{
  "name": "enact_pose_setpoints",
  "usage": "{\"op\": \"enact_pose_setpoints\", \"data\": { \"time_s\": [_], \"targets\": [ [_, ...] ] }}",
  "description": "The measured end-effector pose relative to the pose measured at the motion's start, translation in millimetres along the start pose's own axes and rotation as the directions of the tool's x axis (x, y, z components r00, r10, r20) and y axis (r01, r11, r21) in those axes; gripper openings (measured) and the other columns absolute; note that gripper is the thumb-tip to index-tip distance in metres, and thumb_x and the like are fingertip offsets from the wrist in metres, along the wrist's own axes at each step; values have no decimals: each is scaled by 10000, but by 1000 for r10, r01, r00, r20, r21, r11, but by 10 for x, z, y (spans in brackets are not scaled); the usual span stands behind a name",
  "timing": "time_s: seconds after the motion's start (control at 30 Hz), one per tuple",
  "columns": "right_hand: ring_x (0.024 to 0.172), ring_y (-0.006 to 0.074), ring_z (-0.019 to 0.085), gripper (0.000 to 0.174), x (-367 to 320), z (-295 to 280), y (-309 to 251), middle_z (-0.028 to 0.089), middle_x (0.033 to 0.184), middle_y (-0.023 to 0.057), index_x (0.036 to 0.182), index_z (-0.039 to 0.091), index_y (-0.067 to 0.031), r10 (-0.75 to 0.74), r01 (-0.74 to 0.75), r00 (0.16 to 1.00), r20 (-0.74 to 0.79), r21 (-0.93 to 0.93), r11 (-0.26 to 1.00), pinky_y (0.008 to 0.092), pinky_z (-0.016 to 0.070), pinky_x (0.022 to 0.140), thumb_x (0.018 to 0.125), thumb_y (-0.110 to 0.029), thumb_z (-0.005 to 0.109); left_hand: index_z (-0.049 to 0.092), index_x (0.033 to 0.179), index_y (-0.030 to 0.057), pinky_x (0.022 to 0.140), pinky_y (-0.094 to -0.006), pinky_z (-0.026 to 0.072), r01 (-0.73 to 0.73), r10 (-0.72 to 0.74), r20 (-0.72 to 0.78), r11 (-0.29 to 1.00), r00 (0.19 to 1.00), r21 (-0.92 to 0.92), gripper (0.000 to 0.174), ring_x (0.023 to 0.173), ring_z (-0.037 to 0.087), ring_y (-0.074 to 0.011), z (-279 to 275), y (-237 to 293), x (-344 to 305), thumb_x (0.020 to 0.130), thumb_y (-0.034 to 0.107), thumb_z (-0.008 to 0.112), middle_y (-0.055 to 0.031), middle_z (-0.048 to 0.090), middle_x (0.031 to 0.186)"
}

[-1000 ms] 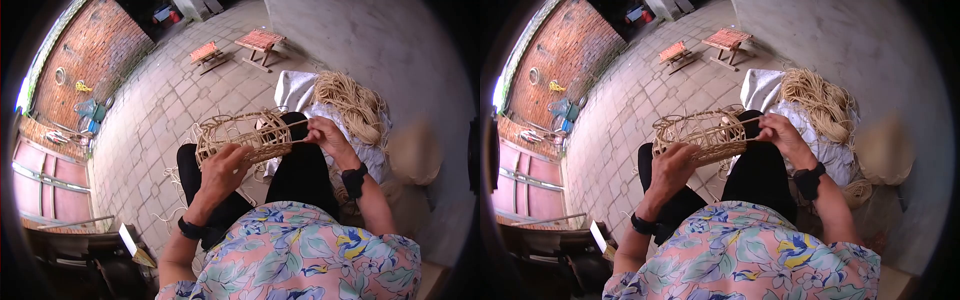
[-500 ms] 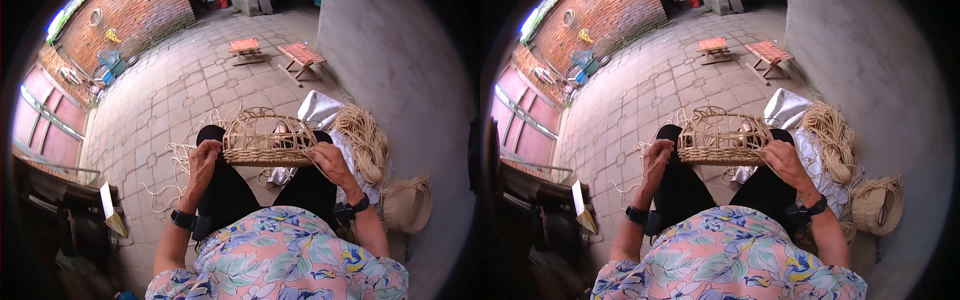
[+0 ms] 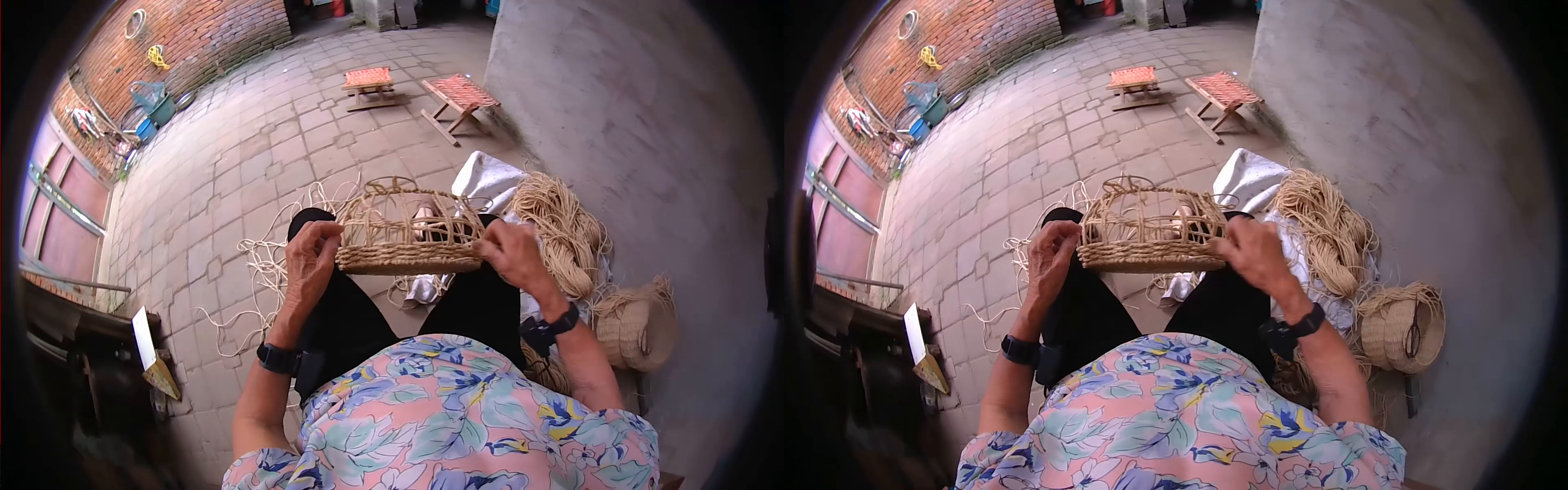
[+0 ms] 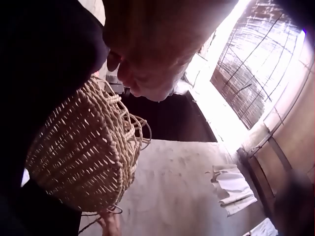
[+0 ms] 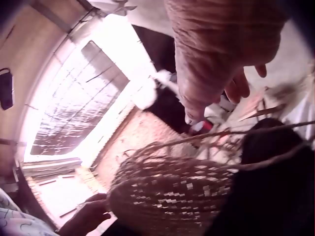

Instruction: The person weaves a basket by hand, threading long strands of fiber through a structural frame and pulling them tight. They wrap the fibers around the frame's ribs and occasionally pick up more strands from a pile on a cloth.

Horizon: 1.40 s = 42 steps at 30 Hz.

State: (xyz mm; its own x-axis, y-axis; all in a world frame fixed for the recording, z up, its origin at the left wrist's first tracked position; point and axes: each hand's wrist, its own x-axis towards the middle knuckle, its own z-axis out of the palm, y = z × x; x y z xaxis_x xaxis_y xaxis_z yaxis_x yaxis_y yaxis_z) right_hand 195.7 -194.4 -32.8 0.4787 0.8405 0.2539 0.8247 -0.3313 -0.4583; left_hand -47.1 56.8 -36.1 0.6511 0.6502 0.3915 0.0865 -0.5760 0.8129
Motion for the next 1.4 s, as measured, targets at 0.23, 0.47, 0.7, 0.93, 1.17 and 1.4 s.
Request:
{"op": "enact_pose_setpoints", "data": {
  "time_s": [0.23,0.47,0.7,0.93,1.17,1.4],
  "targets": [
    [556,112,391,328,-535,32,945,390,589,20,703,491,-18,141,-189,981,136,465,865,313,357,518,937,-242,539,654,969,26,628,-235,430,-52,51,35,999,998,17,117,686,527,-75,59,2,27,870,36,592,-4,631,838],
    [866,220,608,300,-1307,-150,2436,638,932,109,1023,600,1,474,-471,880,-4,-121,874,349,473,793,884,-264,581,644,1022,38,602,-245,456,9,-5,-52,998,999,69,189,657,546,-95,-2,-33,53,840,12,600,-35,620,877],
    [851,172,583,236,-67,209,426,616,875,68,921,616,-12,-22,22,1000,-3,376,926,326,461,780,889,-245,615,632,1046,68,658,-282,480,-224,218,50,948,975,226,260,826,593,-190,279,356,242,814,-25,559,-85,590,1030],
    [632,111,441,318,-633,100,1378,463,653,0,750,562,-27,234,-300,953,191,514,804,294,387,592,938,-282,541,636,1054,52,699,-294,479,-154,152,27,960,988,235,224,847,596,-178,127,246,246,841,16,576,-83,614,1009],
    [851,359,642,365,-1966,-255,2956,671,904,197,990,678,-26,779,-747,612,-135,-421,514,431,493,754,853,-335,541,630,1075,65,668,-285,472,18,3,-87,972,996,235,206,761,577,-123,-100,122,145,879,114,588,-63,652,906],
    [635,139,468,301,-315,177,724,510,693,74,801,580,4,173,-148,985,3,533,833,316,419,600,897,-278,620,597,906,21,634,-264,468,-105,103,26,988,994,116,51,716,570,-119,345,461,168,855,20,593,-72,670,1061]
  ]
}}
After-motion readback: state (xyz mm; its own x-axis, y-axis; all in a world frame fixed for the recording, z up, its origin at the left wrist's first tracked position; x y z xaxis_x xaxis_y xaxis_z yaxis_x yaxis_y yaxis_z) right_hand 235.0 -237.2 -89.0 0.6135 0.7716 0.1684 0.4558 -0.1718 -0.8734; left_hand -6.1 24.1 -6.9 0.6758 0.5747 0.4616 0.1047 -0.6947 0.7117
